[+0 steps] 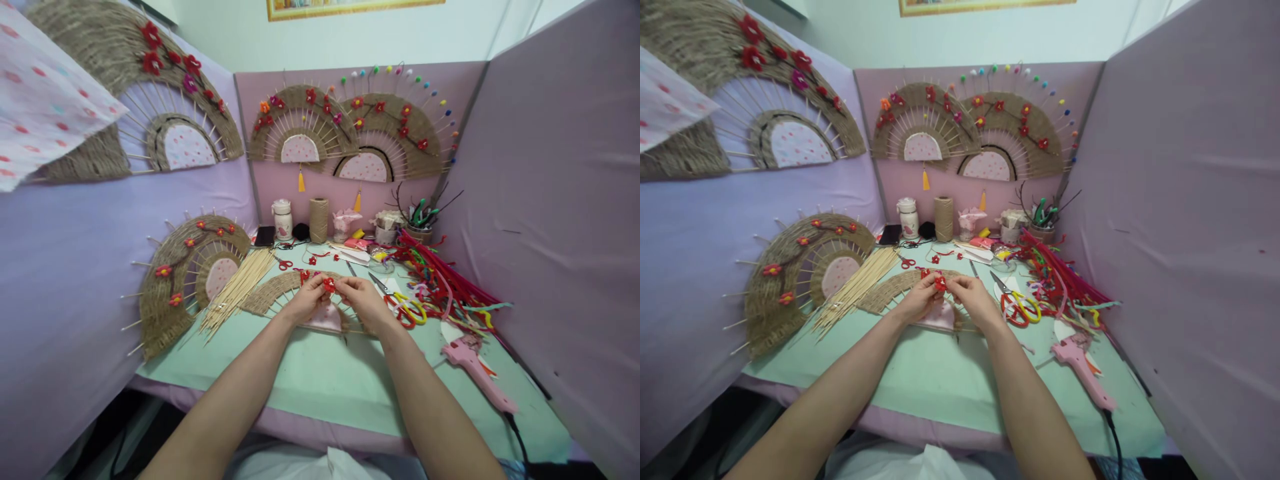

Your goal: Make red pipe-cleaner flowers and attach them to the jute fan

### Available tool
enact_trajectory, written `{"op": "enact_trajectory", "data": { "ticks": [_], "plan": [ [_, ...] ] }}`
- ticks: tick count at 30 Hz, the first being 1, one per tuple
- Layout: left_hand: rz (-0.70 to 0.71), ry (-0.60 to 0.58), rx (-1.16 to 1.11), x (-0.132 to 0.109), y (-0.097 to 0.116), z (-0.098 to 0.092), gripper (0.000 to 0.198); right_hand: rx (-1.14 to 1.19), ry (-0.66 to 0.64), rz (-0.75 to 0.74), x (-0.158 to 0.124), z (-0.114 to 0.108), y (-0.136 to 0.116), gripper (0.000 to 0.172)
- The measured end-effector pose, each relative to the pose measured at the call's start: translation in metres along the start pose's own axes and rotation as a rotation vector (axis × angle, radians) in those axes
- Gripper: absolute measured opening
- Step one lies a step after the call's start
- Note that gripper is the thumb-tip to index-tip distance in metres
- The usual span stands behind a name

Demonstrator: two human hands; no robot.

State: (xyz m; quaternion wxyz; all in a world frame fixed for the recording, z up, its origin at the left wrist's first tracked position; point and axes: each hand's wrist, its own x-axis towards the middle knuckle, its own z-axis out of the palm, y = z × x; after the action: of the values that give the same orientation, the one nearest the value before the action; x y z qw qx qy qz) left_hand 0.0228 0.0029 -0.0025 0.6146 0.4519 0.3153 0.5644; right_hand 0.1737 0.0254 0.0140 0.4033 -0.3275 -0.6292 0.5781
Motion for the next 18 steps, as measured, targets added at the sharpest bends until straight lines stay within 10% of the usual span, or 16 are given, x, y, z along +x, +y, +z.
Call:
{"op": "enact_trajectory", "data": {
  "ticks": [18],
  "plan": [
    [0.138, 0.093, 0.06, 0.002, 0.003, -0.001, 0.03, 0.068, -0.016, 0.052, -0.003, 0.012, -0.01, 0.038]
  ]
}}
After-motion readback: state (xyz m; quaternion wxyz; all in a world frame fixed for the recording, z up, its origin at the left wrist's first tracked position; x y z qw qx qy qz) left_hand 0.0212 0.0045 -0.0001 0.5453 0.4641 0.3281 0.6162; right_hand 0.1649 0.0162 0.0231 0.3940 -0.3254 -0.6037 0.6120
